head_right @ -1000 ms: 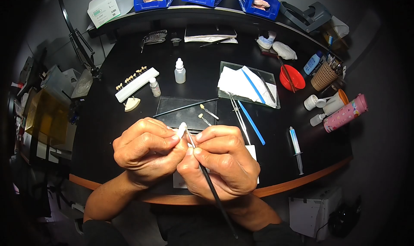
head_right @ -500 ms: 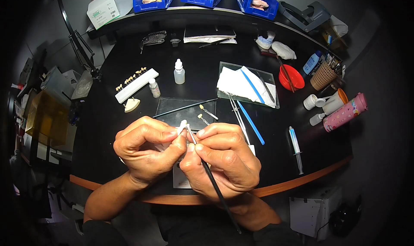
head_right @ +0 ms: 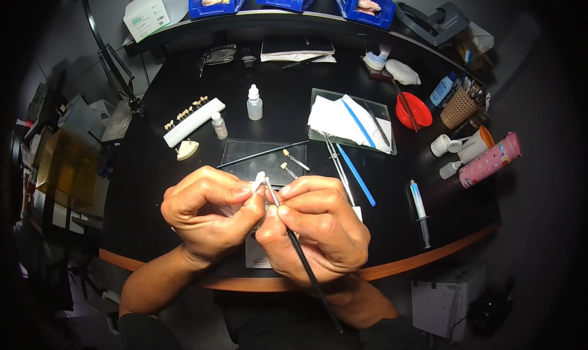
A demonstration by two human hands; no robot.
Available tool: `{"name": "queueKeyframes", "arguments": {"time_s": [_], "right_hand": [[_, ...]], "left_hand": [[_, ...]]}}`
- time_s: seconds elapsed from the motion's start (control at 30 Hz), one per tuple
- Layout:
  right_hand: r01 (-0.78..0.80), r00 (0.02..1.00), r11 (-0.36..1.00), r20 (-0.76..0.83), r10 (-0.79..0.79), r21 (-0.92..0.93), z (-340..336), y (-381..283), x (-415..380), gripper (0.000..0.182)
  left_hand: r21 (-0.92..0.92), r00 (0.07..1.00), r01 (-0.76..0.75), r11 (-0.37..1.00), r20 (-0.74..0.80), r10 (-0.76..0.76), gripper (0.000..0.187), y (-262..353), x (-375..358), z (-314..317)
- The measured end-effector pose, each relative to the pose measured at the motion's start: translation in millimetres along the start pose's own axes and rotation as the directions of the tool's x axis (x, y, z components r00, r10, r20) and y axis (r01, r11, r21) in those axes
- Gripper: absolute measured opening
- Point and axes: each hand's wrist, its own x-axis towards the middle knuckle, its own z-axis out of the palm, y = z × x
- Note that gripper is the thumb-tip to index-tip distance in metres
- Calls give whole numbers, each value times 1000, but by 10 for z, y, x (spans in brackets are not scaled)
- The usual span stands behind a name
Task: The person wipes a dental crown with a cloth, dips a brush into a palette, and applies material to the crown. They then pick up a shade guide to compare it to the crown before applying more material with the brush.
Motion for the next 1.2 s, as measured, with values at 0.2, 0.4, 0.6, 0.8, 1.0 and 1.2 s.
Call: {"name": "queueKeyframes", "arguments": {"time_s": [0.2,0.4,0.6,0.8,1.0,1.2], "right_hand": [[-32,999,998,-33,34,46,22,4,-28,22],[-20,1000,999,9,20,38,19,-13,-22,21],[-16,1000,1000,22,15,26,22,-5,-28,22],[3,999,1000,40,-3,9,16,1,-15,23],[-15,1000,999,19,15,28,35,-6,-31,22],[8,999,1000,35,-8,-1,38,-3,-26,21]], "left_hand": [[3,999,-49,999,1,49,20,-10,0,-1],[70,993,-112,991,36,110,21,-18,-8,-28],[103,984,-169,980,69,163,22,-36,-13,-53],[116,983,-175,978,70,168,22,-35,-14,-50],[152,963,-265,952,82,255,25,-46,11,-47],[180,947,-319,930,92,307,26,-47,16,-43]]}}
